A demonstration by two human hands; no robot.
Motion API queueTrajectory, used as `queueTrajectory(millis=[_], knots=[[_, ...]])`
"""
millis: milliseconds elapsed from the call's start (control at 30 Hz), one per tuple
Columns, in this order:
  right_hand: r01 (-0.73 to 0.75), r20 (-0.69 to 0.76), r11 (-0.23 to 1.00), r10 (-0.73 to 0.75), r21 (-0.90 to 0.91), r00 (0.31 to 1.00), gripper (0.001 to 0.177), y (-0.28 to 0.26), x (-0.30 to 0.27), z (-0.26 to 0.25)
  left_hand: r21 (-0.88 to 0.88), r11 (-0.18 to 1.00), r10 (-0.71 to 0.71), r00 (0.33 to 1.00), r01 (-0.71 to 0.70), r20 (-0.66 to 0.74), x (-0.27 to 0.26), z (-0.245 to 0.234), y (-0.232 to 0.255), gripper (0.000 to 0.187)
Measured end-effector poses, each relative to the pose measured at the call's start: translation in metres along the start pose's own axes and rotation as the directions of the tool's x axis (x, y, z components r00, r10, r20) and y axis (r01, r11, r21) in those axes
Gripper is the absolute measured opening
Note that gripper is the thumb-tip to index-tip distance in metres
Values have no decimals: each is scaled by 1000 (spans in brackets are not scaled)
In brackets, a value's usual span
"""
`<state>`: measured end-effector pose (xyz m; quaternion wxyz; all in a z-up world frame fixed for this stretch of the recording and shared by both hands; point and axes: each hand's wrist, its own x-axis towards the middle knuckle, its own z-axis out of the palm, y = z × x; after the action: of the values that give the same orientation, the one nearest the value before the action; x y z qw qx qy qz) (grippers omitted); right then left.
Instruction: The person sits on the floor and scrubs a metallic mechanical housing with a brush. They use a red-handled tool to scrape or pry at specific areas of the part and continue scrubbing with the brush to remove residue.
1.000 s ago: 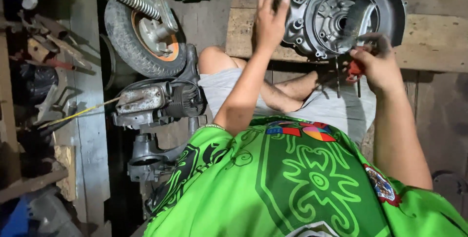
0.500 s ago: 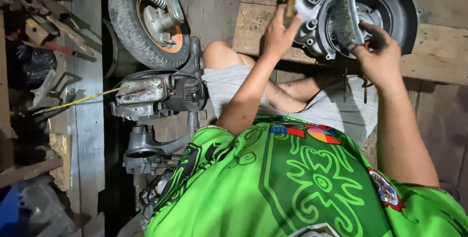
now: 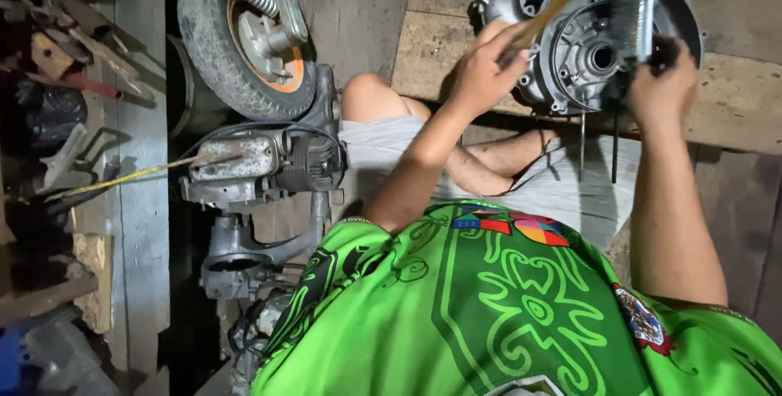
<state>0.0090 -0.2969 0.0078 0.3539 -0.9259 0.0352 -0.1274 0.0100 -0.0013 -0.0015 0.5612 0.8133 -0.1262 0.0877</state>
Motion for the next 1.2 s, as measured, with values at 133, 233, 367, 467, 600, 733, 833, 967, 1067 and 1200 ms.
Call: queueTrajectory(millis=[133,233,367,467,600,733,833,967,1067,1200], knots=[[-24,-99,999,21,-36,995,25,19,-3,2,-52,999,8,976,3,217,5,-3,60,44],[-299,-37,954,298,-36,954,39,-35,-10,-10,-61,983,181,967,-172,179,-7,18,72,33],[-229,-23,970,228,-82,973,44,-65,-20,-16,-140,977,-118,958,159,260,-25,31,75,40],[-197,192,927,140,319,971,51,-58,-24,-18,-170,982,-52,984,81,169,-21,34,69,39],[-39,308,758,-217,651,926,51,-58,-17,-28,-101,988,-92,975,114,204,-1,15,90,28],[-176,432,797,-116,578,894,26,-87,-3,-44,-61,990,131,986,-125,100,11,35,48,27],[-116,335,863,-64,491,940,26,-112,8,-47,207,961,204,975,-182,-90,3,37,30,40],[39,104,779,-134,626,986,20,-119,22,-35,255,961,169,957,-106,-236,-15,26,27,33],[167,59,829,-234,534,970,21,-116,33,-22,302,939,235,949,-165,-211,-21,19,17,27],[215,-28,821,-237,529,971,20,-123,50,3,307,927,269,952,-214,-147,-18,9,21,24]])
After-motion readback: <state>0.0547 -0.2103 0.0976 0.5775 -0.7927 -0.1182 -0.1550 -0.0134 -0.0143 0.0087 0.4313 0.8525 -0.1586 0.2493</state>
